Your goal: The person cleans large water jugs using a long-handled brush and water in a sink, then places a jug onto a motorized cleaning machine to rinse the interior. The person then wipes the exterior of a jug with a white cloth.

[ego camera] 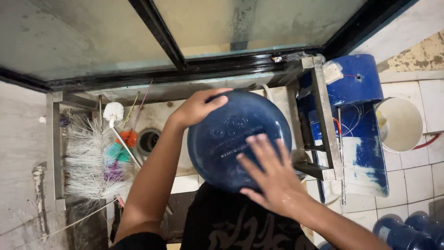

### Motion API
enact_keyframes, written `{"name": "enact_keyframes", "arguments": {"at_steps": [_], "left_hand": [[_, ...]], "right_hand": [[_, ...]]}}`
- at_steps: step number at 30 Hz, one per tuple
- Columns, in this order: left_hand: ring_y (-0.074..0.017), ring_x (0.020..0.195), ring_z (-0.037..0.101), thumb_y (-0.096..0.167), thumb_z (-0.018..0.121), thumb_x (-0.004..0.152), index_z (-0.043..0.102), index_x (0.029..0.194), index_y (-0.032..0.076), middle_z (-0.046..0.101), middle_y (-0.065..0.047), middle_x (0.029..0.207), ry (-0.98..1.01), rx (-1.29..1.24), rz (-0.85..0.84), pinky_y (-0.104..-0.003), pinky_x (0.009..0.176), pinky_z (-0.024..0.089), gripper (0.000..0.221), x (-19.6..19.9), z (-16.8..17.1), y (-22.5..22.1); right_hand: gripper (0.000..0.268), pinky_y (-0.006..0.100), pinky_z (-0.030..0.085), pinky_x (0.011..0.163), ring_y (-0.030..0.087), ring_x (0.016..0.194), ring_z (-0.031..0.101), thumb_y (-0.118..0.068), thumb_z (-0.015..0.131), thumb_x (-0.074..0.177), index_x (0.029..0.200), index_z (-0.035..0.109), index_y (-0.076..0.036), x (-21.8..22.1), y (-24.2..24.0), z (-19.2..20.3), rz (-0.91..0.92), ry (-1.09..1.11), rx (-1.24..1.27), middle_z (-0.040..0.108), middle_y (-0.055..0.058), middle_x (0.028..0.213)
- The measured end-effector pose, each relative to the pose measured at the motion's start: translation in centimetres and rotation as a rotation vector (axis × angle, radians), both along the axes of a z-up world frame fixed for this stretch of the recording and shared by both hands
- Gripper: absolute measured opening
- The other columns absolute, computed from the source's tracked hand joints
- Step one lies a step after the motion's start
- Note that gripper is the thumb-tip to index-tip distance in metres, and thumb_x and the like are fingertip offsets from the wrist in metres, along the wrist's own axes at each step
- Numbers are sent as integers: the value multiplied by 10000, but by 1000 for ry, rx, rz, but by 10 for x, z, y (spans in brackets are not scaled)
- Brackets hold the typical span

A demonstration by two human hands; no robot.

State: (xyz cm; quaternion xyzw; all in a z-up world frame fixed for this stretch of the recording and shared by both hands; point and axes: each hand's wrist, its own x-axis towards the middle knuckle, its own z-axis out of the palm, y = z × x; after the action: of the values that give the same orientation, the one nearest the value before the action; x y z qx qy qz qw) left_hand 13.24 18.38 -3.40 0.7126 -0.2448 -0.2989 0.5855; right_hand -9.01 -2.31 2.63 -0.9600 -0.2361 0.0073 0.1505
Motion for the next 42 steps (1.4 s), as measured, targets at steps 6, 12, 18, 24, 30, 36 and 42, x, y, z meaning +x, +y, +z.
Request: {"name": "enact_keyframes", "arguments": {"at_steps": [6, 12, 18, 24, 30, 36, 42], "left_hand": [[-177, 1208, 635, 361, 578, 1028, 630, 1369, 36, 706, -107, 1302, -33, -34, 443, -317, 1058, 458, 474, -62, -22, 26], [-224, 1120, 651, 404, 567, 1014, 513, 1364, 33, 684, -131, 1209, 70, 8, 783, -353, 980, 505, 513, -145, -21, 12], [-192, 868, 741, 407, 801, 822, 654, 926, 49, 747, -88, 883, 136, 408, 242, -341, 774, 563, 401, -210, 5, 16], [-221, 832, 687, 297, 773, 927, 660, 892, 48, 699, -98, 864, -141, 232, 699, -357, 802, 549, 275, -208, -10, 22], [-353, 1492, 371, 302, 664, 939, 311, 1540, -2, 400, -243, 1572, -68, 3, 682, -419, 1172, 309, 761, -172, 6, 15], [-498, 1539, 216, 418, 699, 968, 159, 1562, -121, 185, -412, 1617, -451, 208, 391, -482, 1250, 224, 967, -122, 2, -17], [-482, 1463, 225, 628, 521, 946, 285, 1526, -55, 305, -291, 1584, -566, 646, 173, -639, 1104, 208, 926, -30, 1, -75]], "right_hand": [[1262, 602, 323, 1101, 517, 1475, 206, -590, 823, 683, 1605, 128, -81, -20, -47, -31, -452, 32, 464, 110, 384, 1608], [597, 447, 463, 1157, 345, 1395, 557, -356, 750, 938, 1435, 579, -71, 13, -84, -74, -690, -32, 659, 547, 214, 1505], [433, 380, 518, 977, 317, 1145, 696, -316, 648, 1007, 1329, 662, -27, 104, -101, -46, -617, 23, 536, 700, 219, 1255], [529, 498, 478, 997, 452, 1186, 612, -384, 635, 1009, 1345, 617, 23, 160, -41, -29, -337, -63, 263, 644, 261, 1324], [644, 459, 481, 1009, 389, 1196, 633, -505, 727, 886, 1350, 639, -67, 176, -57, -19, -286, 128, 294, 659, 197, 1329], [598, 413, 506, 1040, 359, 1219, 670, -442, 693, 949, 1410, 610, -70, 139, -87, -35, -537, 116, 486, 678, 222, 1313], [807, 421, 523, 966, 380, 1181, 666, -346, 754, 905, 1515, 412, 56, 31, -66, -35, -760, 15, 513, 629, 307, 1321]]}}
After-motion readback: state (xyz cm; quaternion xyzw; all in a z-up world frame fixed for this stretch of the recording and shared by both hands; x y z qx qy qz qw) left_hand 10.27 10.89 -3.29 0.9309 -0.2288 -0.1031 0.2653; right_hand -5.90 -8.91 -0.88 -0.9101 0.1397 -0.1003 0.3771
